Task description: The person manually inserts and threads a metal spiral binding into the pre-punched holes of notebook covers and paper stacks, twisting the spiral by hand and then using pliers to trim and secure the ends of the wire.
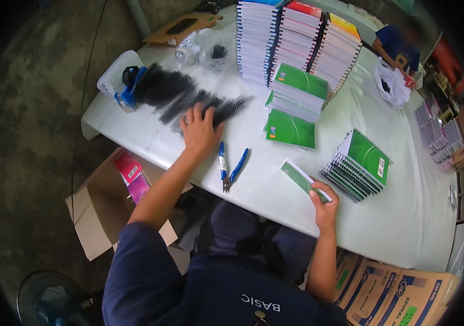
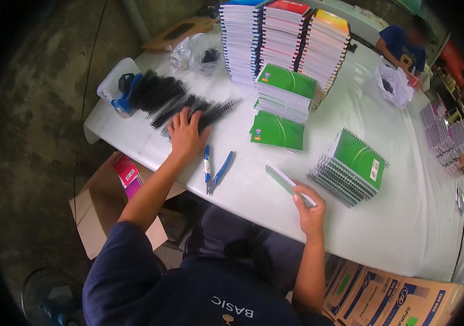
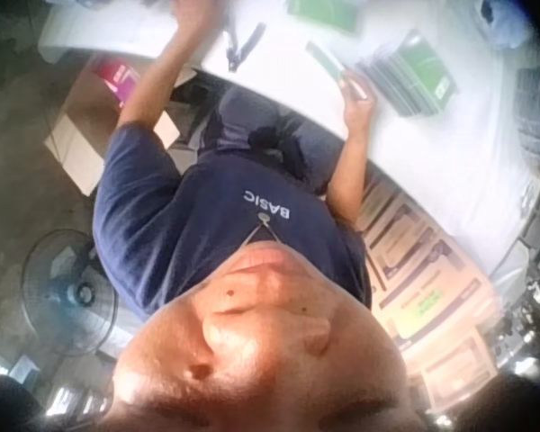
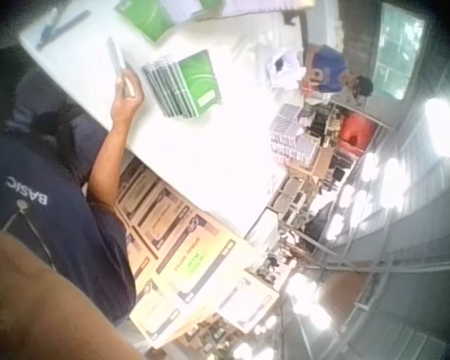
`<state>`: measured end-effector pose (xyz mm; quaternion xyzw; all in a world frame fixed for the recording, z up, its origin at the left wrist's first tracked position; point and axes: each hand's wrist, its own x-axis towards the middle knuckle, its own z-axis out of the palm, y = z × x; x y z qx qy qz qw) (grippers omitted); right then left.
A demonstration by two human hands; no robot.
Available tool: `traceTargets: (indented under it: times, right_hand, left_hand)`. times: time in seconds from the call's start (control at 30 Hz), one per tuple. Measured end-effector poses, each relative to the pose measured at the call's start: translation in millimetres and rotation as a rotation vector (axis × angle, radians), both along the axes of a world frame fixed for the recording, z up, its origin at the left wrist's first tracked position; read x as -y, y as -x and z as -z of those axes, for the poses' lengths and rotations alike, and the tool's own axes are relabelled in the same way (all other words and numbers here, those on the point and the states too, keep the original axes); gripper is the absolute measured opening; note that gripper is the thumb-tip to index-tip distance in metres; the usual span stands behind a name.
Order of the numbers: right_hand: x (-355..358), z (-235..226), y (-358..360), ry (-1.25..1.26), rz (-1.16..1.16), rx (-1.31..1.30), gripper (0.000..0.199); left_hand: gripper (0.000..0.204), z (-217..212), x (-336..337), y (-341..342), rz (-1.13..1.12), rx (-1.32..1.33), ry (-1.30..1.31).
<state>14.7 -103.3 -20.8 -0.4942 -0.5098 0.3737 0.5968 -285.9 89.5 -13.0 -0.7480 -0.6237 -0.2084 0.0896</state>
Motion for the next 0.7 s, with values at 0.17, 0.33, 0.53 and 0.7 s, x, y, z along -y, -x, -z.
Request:
traceTargets:
  times: [0.17,0.33,0.53,0.7]
  right_hand:
    - [0.6,-0.2,2.7,0.035,0.002,-0.002,0.015]
    - [2.8,1.9,-1.0,0.019,0.024,-0.012,0.016]
    - [-0.8,1.8,0.3,0.039,0.009,0.001,0.015]
    - [-0.8,-2.3,4.0,0.007,0.011,0.006,0.015]
  left_hand:
    - [0.107,-20.9,-36.1,22.5,-0.320,0.006,0.207]
    - [0.111,-28.7,-31.2,16.2,-0.116,-0.097,0.363]
    - [0.117,-39.1,-35.9,27.6,-0.186,-0.042,0.475]
    - [0.086,-12.7,-92.1,60.9,-0.085,0.409,0.446]
